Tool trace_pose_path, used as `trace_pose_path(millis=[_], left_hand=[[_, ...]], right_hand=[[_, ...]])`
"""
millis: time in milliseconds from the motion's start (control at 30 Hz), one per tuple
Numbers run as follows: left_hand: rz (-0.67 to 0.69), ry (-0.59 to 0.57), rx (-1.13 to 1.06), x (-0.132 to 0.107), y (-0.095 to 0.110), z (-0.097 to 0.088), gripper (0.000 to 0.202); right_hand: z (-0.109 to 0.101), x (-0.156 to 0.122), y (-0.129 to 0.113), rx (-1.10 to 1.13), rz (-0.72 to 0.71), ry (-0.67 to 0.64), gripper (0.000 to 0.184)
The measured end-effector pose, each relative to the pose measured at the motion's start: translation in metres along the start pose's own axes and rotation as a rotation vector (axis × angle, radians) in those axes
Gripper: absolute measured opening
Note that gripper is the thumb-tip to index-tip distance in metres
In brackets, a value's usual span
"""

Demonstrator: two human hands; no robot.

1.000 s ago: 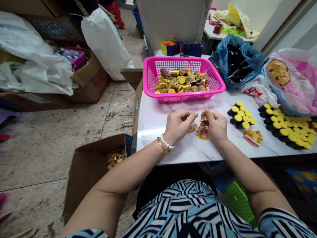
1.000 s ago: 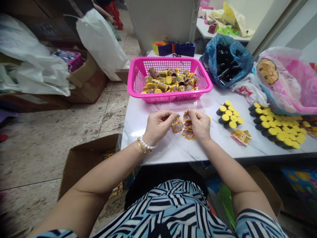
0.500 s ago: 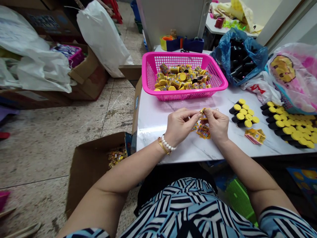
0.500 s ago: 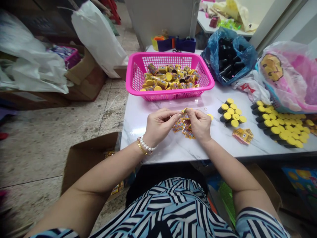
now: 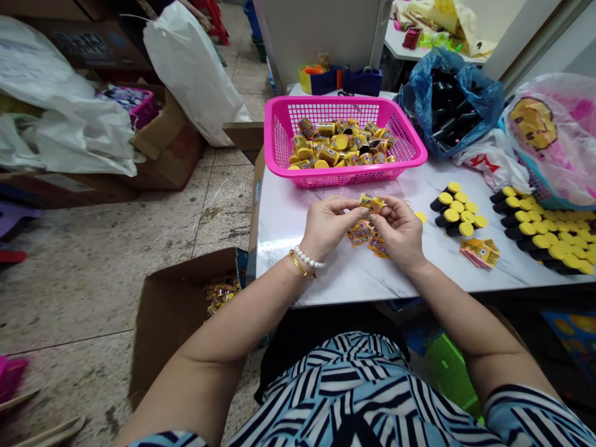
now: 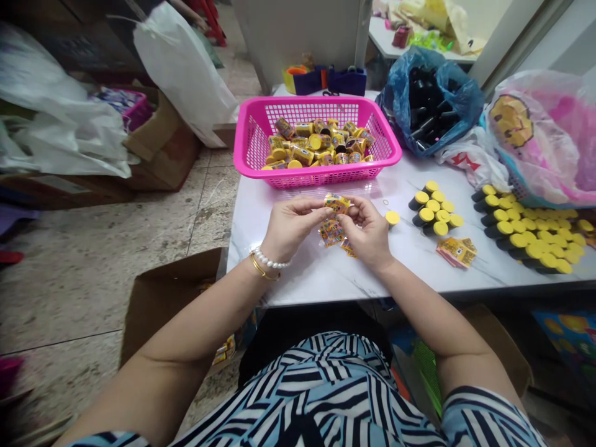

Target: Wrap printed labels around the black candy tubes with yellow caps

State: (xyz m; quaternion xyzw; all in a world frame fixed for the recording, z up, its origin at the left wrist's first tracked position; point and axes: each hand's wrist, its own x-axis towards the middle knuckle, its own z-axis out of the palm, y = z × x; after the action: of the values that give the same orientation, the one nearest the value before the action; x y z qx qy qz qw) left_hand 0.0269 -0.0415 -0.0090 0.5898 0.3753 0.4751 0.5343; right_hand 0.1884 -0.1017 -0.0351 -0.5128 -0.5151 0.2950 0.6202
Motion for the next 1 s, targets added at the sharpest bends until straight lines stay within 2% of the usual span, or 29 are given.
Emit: trace_pose_path(millis=[100, 200, 367, 533, 600, 700, 800, 867, 900, 1000], left_hand=[[0.106, 0.094, 0.154, 0.002, -0.003, -0.001, 0.017], [0.085, 0.024, 0.161, 0.0, 0.0, 0.0, 0.014], [-0.187, -0.09, -0.019, 0.002, 0.009, -0.005, 0.019], [-0.43, -0.293, -0.109, 0.015, 0.005, -0.015, 0.028], [-0.488, -0.296, -0.178, 0.018, 0.004, -0.016, 0.025], [-0.542, -0.278, -0.309, 0.021, 0.004, -0.015, 0.021], [-0.61, -0.311, -0.421, 0.023, 0.007, -0.017, 0.022], [-0.665, -0.319, -0.48, 0.025, 0.008, -0.019, 0.021], [-0.688, -0.315, -0.502, 0.026, 0.009, -0.019, 0.019], [-0.717, -0.307, -0.547, 0.027, 0.011, -0.02, 0.016]], right_hand=[[-0.002, -0.001, 0.0, -0.165, -0.058, 0.006, 0.04], [-0.003, -0.002, -0.004, -0.235, -0.062, -0.009, 0.04], [-0.001, -0.004, -0.006, -0.27, -0.047, -0.049, 0.045], [-0.003, -0.004, -0.008, -0.302, -0.084, -0.051, 0.046], [-0.014, -0.004, -0.015, -0.403, -0.163, 0.002, 0.039], [-0.046, -0.005, -0.025, -0.753, -0.321, 0.122, 0.038], [-0.084, -0.007, -0.02, -1.047, -0.3, 0.111, 0.038], [-0.1, -0.009, -0.013, -1.034, -0.206, 0.067, 0.032], [-0.104, -0.008, -0.011, -0.96, -0.153, 0.064, 0.031], [-0.096, -0.001, -0.017, -0.499, 0.003, 0.065, 0.039]])
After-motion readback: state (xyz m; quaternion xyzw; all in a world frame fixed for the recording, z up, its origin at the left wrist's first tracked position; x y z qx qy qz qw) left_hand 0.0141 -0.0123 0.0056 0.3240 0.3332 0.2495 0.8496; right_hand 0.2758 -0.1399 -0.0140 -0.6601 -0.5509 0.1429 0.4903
